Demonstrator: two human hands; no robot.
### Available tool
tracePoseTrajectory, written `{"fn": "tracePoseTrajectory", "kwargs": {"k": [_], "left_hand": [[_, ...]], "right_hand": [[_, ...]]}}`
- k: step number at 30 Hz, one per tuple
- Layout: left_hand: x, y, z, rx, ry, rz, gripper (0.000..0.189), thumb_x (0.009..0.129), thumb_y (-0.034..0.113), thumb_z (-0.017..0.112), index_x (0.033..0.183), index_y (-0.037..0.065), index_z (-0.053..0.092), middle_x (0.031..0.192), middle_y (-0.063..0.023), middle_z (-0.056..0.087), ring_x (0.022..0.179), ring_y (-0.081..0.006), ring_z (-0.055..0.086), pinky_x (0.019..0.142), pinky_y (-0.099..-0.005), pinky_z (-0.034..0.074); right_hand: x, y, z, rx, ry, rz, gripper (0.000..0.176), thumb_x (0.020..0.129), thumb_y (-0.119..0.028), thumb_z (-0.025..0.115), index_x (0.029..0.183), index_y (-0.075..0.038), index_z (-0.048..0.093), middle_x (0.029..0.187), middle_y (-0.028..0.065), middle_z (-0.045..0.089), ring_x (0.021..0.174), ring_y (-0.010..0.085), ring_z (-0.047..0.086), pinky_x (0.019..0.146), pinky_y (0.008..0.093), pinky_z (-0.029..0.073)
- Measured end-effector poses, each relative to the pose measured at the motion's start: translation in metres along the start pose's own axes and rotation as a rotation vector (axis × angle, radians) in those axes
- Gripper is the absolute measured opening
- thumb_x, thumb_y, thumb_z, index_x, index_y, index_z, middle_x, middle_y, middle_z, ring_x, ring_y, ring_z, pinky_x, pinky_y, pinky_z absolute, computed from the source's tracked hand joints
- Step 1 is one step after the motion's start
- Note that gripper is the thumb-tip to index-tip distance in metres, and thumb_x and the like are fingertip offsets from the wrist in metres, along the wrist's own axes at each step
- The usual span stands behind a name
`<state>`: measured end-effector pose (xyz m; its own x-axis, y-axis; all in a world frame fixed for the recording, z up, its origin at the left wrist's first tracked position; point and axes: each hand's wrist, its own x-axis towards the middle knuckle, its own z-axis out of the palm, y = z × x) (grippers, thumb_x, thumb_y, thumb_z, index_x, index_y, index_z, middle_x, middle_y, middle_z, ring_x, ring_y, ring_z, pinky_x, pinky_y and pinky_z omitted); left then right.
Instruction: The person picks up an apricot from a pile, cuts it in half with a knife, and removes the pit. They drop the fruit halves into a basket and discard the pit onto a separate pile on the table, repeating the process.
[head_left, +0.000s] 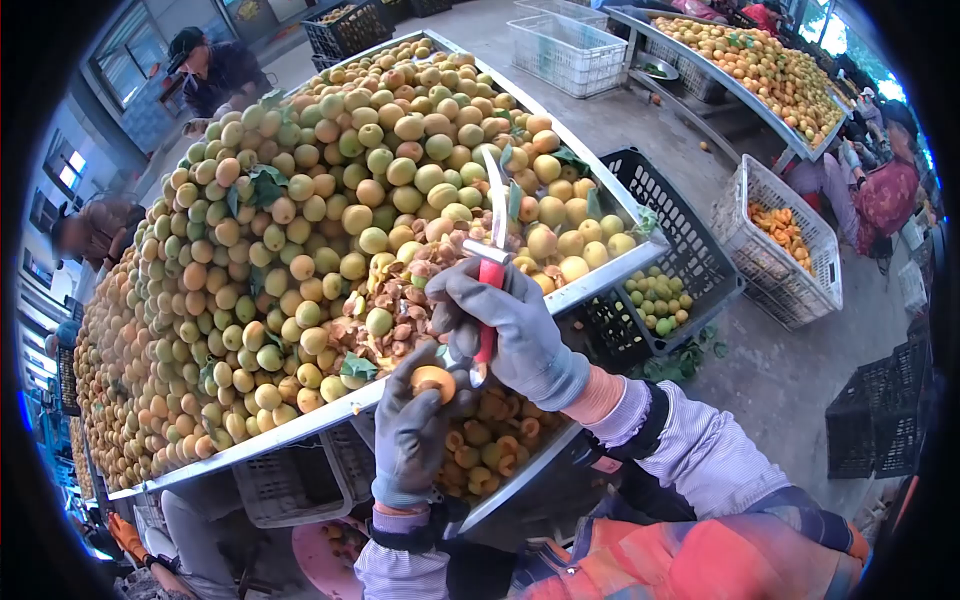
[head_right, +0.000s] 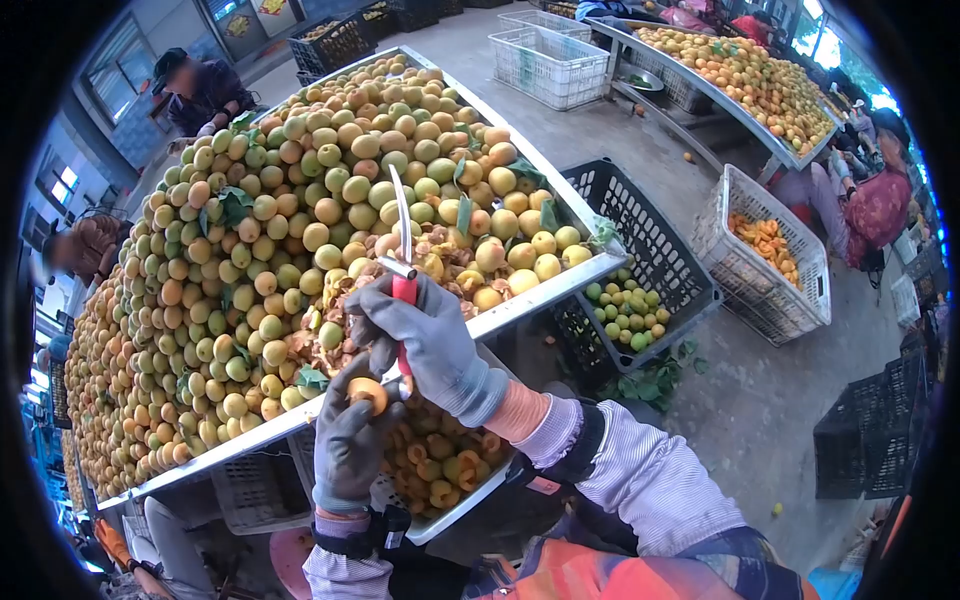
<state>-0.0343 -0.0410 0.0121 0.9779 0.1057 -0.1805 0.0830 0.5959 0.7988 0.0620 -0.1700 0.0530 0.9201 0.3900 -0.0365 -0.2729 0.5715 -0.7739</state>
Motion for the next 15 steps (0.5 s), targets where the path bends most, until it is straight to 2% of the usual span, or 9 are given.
{"fn": "tracePoseTrajectory", "kwargs": {"k": [3, 6, 9, 11, 12, 13, 15], "left_hand": [[-0.002, -0.007, 0.009, 0.142, 0.007, -0.072, 0.048, 0.082, 0.006, 0.058, 0.127, -0.002, 0.042, 0.112, -0.0113, 0.054, 0.098, -0.0211, 0.058, 0.084, -0.0335, 0.052], [-0.006, -0.013, 0.011, 0.238, -0.071, -0.144, 0.042, 0.087, 0.008, 0.057, 0.125, -0.005, 0.045, 0.111, -0.0099, 0.057, 0.096, -0.0171, 0.058, 0.082, -0.0304, 0.053], [-0.01, -0.016, 0.013, 0.206, -0.116, -0.158, 0.038, 0.088, 0.008, 0.057, 0.122, -0.006, 0.047, 0.11, -0.009, 0.057, 0.096, -0.0168, 0.058, 0.082, -0.0305, 0.053], [-0.013, -0.019, 0.011, 0.186, -0.092, -0.153, 0.034, 0.087, 0.008, 0.057, 0.118, -0.005, 0.05, 0.107, -0.0076, 0.057, 0.092, -0.0163, 0.059, 0.08, -0.0311, 0.053], [-0.014, -0.018, 0.009, 0.23, -0.046, -0.157, 0.033, 0.087, 0.007, 0.058, 0.117, -0.005, 0.051, 0.105, -0.0074, 0.058, 0.091, -0.0163, 0.059, 0.078, -0.0303, 0.053], [-0.012, -0.019, 0.011, 0.266, -0.027, -0.158, 0.032, 0.086, 0.007, 0.059, 0.116, -0.004, 0.052, 0.102, -0.0072, 0.059, 0.089, -0.0163, 0.06, 0.076, -0.0295, 0.053], [-0.013, -0.012, 0.016, 0.665, -0.081, -0.074, 0.036, 0.087, 0.019, 0.06, 0.116, -0.002, 0.052, 0.101, -0.0068, 0.061, 0.09, -0.0159, 0.06, 0.078, -0.0295, 0.052]], "right_hand": [[-0.003, -0.003, -0.005, 0.048, -0.11, 0.007, 0.024, 0.091, -0.022, 0.049, 0.091, -0.001, 0.061, 0.063, 0.0043, 0.057, 0.04, 0.0076, 0.045, 0.038, 0.0193, 0.035], [-0.008, -0.009, -0.002, -0.059, -0.077, 0.0, 0.026, 0.091, -0.024, 0.05, 0.088, -0.001, 0.062, 0.057, 0.0025, 0.055, 0.038, 0.007, 0.043, 0.036, 0.0193, 0.032], [-0.009, -0.007, -0.001, -0.127, -0.069, -0.019, 0.03, 0.092, -0.027, 0.05, 0.084, -0.001, 0.062, 0.053, 0.0011, 0.053, 0.037, 0.0062, 0.042, 0.035, 0.0191, 0.03], [-0.008, -0.004, -0.002, -0.033, -0.104, 0.069, 0.022, 0.088, -0.024, 0.059, 0.081, -0.004, 0.062, 0.059, 0.0009, 0.058, 0.041, 0.0026, 0.046, 0.037, 0.0176, 0.033], [-0.008, 0.001, 0.0, -0.027, -0.08, 0.039, 0.018, 0.087, -0.024, 0.061, 0.083, -0.006, 0.062, 0.065, 0.0011, 0.061, 0.044, 0.0026, 0.047, 0.037, 0.018, 0.034], [-0.008, 0.005, -0.002, 0.019, -0.122, 0.091, 0.015, 0.086, -0.023, 0.063, 0.087, -0.009, 0.063, 0.07, 0.0007, 0.062, 0.048, 0.002, 0.049, 0.039, 0.017, 0.035], [-0.008, 0.027, -0.007, 0.106, -0.136, 0.107, 0.014, 0.084, -0.02, 0.066, 0.093, -0.01, 0.064, 0.076, -0.0035, 0.062, 0.061, 0.0016, 0.051, 0.047, 0.0176, 0.038]]}}
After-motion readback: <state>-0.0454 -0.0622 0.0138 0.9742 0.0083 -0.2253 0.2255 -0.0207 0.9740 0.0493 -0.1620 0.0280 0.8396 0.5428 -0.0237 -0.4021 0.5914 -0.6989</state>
